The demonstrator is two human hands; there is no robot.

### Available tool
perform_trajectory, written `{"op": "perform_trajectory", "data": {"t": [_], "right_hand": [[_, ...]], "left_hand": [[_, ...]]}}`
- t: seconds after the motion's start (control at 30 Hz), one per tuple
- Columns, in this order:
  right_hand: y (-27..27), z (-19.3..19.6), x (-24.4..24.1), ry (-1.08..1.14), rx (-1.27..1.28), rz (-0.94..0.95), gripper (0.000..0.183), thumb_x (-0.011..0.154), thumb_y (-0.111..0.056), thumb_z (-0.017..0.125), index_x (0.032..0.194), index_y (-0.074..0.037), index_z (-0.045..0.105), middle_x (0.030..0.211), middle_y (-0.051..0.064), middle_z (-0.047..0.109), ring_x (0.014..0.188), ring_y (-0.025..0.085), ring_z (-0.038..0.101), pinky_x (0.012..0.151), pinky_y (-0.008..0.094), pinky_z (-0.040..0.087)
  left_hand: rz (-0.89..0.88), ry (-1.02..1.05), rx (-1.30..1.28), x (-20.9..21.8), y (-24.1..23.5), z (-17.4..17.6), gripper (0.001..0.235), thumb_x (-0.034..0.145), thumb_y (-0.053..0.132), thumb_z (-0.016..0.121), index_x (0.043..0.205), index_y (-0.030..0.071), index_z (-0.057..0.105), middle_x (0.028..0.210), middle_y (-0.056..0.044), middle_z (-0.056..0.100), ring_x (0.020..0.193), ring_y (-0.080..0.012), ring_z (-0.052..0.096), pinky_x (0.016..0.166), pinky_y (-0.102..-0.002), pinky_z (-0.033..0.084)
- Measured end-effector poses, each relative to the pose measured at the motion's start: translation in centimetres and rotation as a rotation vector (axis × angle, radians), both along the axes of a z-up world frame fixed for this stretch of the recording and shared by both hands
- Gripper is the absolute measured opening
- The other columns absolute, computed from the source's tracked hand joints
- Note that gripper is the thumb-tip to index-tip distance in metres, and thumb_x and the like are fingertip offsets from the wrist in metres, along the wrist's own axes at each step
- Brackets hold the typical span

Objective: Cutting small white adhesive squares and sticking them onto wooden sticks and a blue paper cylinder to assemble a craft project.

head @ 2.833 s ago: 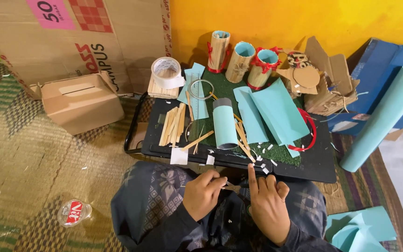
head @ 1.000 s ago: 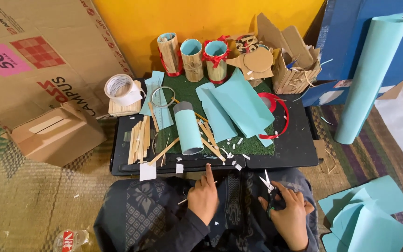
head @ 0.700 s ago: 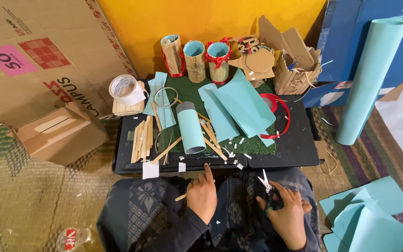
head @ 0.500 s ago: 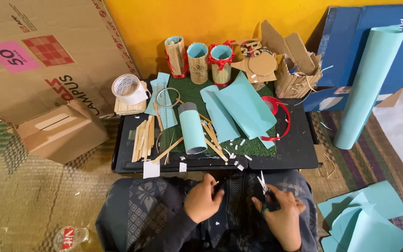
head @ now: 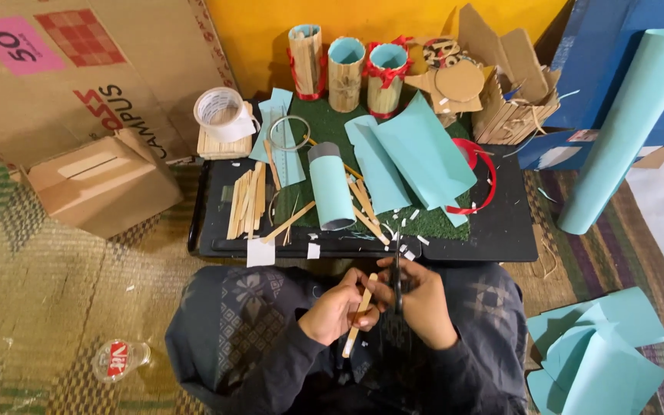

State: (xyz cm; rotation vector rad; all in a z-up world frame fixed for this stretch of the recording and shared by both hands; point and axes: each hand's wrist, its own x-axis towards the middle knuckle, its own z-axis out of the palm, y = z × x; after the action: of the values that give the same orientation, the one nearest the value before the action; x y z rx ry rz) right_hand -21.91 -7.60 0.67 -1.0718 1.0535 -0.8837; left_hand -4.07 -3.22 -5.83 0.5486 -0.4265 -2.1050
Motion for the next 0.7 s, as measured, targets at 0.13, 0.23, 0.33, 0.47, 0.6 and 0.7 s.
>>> {"op": "perform_trajectory", "data": {"t": [0.13,0.23,0.33,0.47,0.6,0.7], "right_hand": [[-0.7,0.5,1.4,-0.047,-0.086,-0.178,0.040,0.064,0.004,0.093,0.101,0.003,0.078,0.073,0.014,0.074,0.053,0.014,0.064,0.056,0.028,0.057],[-2.0,0.6,0.2,-0.033,-0.153,-0.318,0.036,0.070,0.000,0.092,0.102,0.003,0.077,0.078,0.009,0.072,0.069,0.011,0.065,0.071,0.025,0.056],[-2.9,0.1,-0.9,-0.180,-0.072,-0.289,0.033,0.077,0.006,0.081,0.109,0.002,0.072,0.082,0.009,0.071,0.075,0.016,0.067,0.075,0.023,0.049],[-2.1,2.0,0.6,-0.061,-0.134,-0.344,0.034,0.078,-0.001,0.083,0.109,0.001,0.070,0.088,0.008,0.070,0.078,0.015,0.063,0.076,0.024,0.048],[0.6,2.5,1.2,0.375,-0.762,-0.537,0.041,0.080,-0.006,0.083,0.114,-0.004,0.060,0.114,0.011,0.071,0.097,0.020,0.070,0.086,0.031,0.058],[3.9,2.1,1.6,0.371,-0.940,-0.384,0.037,0.060,0.005,0.079,0.093,-0.012,0.075,0.082,-0.003,0.072,0.073,0.011,0.056,0.067,0.024,0.047]], "left_hand": [[0.150,-0.178,-0.151,0.6,0.1,-1.1,0.035,0.085,0.005,0.051,0.118,0.003,0.043,0.109,-0.025,0.060,0.080,-0.0319,0.068,0.061,-0.031,0.045],[0.212,-0.294,-0.270,2.2,1.4,1.2,0.042,0.098,0.019,0.061,0.132,-0.004,0.054,0.131,-0.028,0.061,0.112,-0.0368,0.069,0.086,-0.037,0.060],[0.142,-0.881,-0.558,3.2,3.1,5.3,0.045,0.097,0.023,0.062,0.134,-0.004,0.059,0.113,-0.018,0.074,0.098,-0.0222,0.074,0.080,-0.027,0.062],[0.436,-0.879,-0.339,1.6,4.0,6.0,0.017,0.091,0.001,0.069,0.103,-0.009,0.076,0.086,-0.015,0.080,0.071,-0.0178,0.077,0.064,-0.023,0.060],[0.657,-1.080,-0.339,0.7,4.0,6.9,0.011,0.084,0.000,0.072,0.090,-0.008,0.078,0.074,-0.011,0.081,0.056,-0.0153,0.076,0.048,-0.022,0.056],[0.703,-1.157,-0.427,0.1,4.1,7.5,0.008,0.083,-0.003,0.070,0.086,-0.005,0.078,0.071,-0.007,0.080,0.053,-0.0115,0.074,0.044,-0.021,0.051]]}}
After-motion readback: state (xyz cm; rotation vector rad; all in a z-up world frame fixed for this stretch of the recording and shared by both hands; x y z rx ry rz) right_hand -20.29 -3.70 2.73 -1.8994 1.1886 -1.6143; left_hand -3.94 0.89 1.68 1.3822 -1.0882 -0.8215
